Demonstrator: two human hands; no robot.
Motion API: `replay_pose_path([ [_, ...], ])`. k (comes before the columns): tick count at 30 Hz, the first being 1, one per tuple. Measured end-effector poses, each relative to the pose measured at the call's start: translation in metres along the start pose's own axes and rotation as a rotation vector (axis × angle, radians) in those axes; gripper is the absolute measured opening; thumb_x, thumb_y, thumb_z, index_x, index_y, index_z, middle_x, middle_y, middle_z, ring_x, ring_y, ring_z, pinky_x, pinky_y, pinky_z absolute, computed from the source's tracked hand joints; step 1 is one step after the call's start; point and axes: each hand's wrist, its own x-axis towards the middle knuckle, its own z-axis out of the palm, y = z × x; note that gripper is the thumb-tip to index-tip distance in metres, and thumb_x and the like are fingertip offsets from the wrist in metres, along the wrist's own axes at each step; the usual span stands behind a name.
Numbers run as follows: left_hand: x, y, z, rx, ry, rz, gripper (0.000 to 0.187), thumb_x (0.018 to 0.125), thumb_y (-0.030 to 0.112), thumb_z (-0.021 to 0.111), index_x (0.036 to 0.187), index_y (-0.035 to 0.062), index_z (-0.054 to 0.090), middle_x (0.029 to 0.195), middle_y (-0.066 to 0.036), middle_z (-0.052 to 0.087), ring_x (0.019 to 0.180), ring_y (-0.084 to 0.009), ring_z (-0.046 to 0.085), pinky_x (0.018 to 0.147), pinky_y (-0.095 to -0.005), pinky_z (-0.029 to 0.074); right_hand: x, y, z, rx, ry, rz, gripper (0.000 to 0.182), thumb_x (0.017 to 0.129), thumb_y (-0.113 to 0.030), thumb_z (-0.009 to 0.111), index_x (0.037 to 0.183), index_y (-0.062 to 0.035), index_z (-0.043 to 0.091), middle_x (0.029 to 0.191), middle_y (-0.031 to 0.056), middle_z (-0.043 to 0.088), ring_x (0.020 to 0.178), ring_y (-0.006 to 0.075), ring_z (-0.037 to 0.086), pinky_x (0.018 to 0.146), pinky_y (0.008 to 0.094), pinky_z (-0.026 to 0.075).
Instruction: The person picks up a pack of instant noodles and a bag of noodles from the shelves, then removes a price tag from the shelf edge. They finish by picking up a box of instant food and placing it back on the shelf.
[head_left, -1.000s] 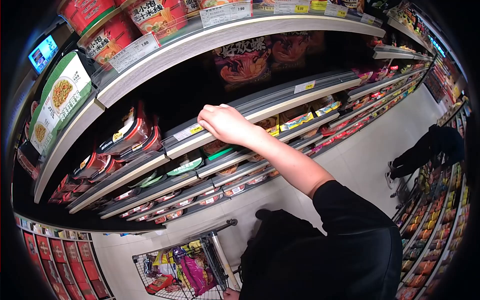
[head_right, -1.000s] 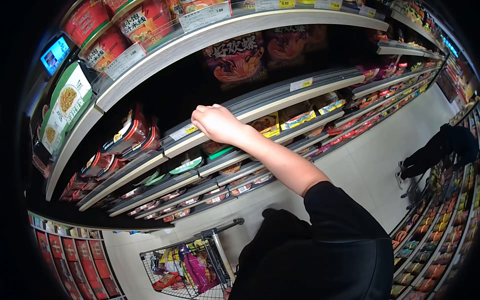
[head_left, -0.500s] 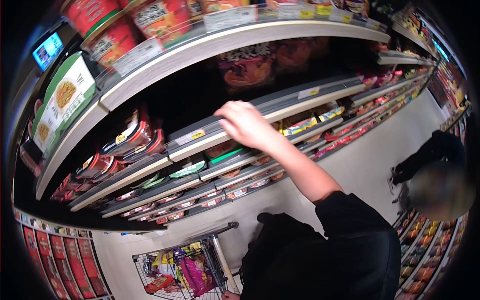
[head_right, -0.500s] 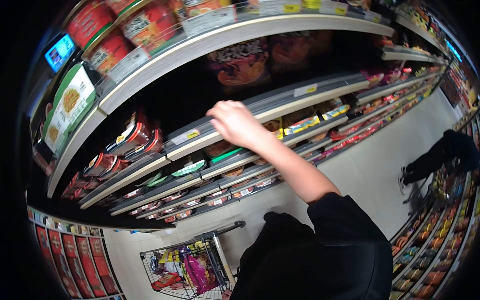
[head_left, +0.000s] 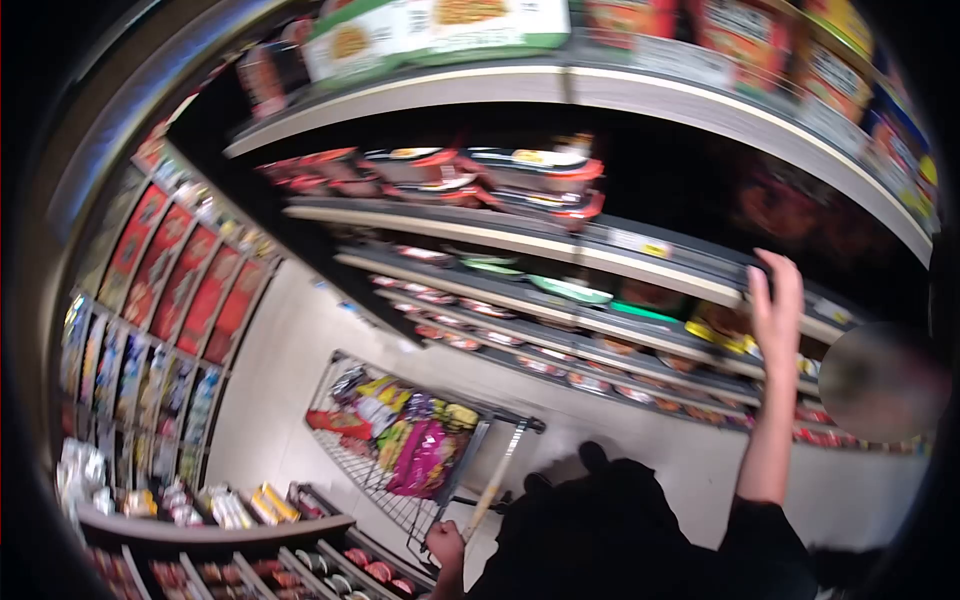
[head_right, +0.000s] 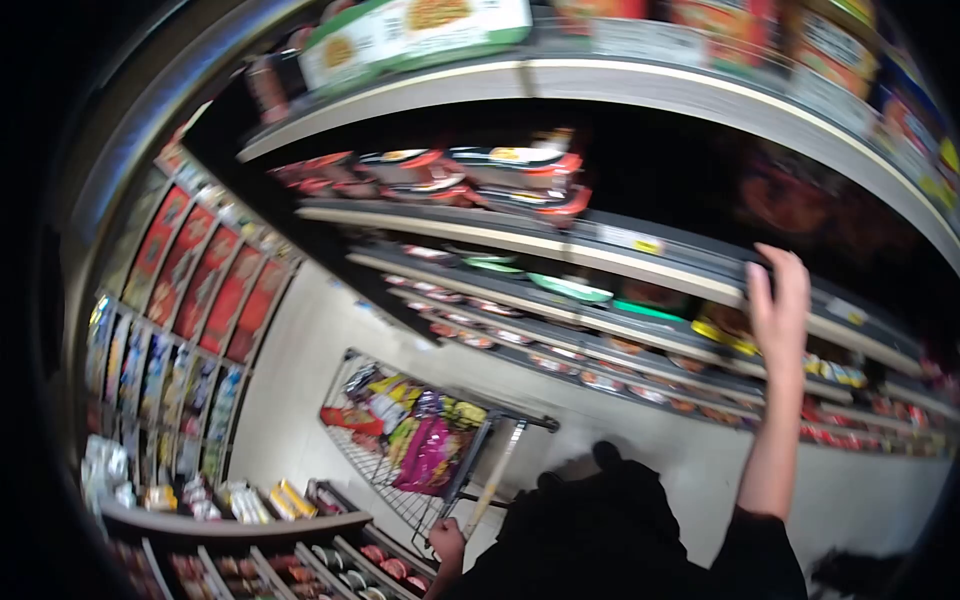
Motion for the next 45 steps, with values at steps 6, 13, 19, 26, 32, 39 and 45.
replay_pose_path([
  [6,-0.003,0.001,-0.007,0.023,0.017,-0.092,0.032,0.09,0.025,0.064,0.075,-0.0029,0.066,0.072,-0.029,0.065,0.068,-0.0475,0.066,0.067,-0.0549,0.051,0.039,-0.061,-0.042,1.505,-0.055,0.394,0.057,0.118,-0.02,0.045,0.169,0.001,0.029,0.057,-0.0076,0.033,0.047,-0.0028,0.026,0.042,0.0142,0.029],
  [13,-0.008,0.029,-0.017,0.088,-0.06,-0.156,0.034,0.091,0.034,0.062,0.082,0.002,0.071,0.079,-0.027,0.07,0.078,-0.048,0.072,0.074,-0.0557,0.056,0.015,-0.121,0.012,0.927,-0.042,0.122,0.017,0.112,-0.013,0.056,0.122,-0.0043,0.067,0.089,-0.0027,0.06,0.052,-0.0005,0.041,0.047,0.0185,0.031],
  [19,-0.01,0.038,-0.02,0.088,-0.058,-0.201,0.033,0.091,0.036,0.063,0.085,0.0043,0.073,0.085,-0.026,0.073,0.086,-0.0478,0.073,0.079,-0.0561,0.058,-0.114,-0.184,0.148,0.478,-0.821,-0.43,0.025,0.097,-0.006,0.062,0.12,-0.0004,0.072,0.092,0.0223,0.075,0.086,0.0392,0.075,0.081,0.0488,0.061],
  [26,-0.012,0.032,-0.017,0.071,-0.079,-0.221,0.036,0.092,0.037,0.063,0.079,0.0043,0.068,0.081,-0.025,0.071,0.083,-0.0482,0.071,0.074,-0.0586,0.055,-0.338,-0.194,0.252,0.294,-0.936,-0.9,0.034,0.085,-0.014,0.072,0.119,-0.0149,0.072,0.119,0.0062,0.067,0.126,0.0315,0.059,0.107,0.0644,0.042],
  [32,-0.015,0.039,-0.023,0.042,-0.028,-0.194,0.033,0.093,0.035,0.064,0.08,0.0049,0.068,0.083,-0.024,0.071,0.082,-0.047,0.07,0.074,-0.0592,0.054,-0.304,-0.212,0.245,0.329,-1.208,-0.774,0.021,0.083,-0.024,0.078,0.103,-0.0185,0.074,0.104,0.0023,0.068,0.114,0.0283,0.063,0.095,0.0602,0.048],
  [39,-0.01,0.052,-0.038,0.004,-0.117,-0.193,0.035,0.094,0.036,0.066,0.082,0.0033,0.069,0.087,-0.024,0.073,0.086,-0.0464,0.072,0.078,-0.0578,0.055,-0.312,-0.224,0.261,0.011,-1.233,-0.849,0.021,0.082,-0.03,0.08,0.101,-0.0204,0.079,0.1,-0.0002,0.073,0.11,0.0262,0.066,0.08,0.0566,0.056],
  [45,0.012,0.023,-0.024,-0.033,-0.146,-0.115,0.034,0.094,0.036,0.065,0.087,0.0038,0.072,0.089,-0.023,0.074,0.092,-0.0461,0.072,0.083,-0.0571,0.055,-0.318,-0.246,0.282,-0.162,-1.281,-0.861,0.018,0.087,-0.028,0.074,0.102,-0.0201,0.08,0.106,0.0007,0.074,0.117,0.0264,0.065,0.086,0.0663,0.053],
])
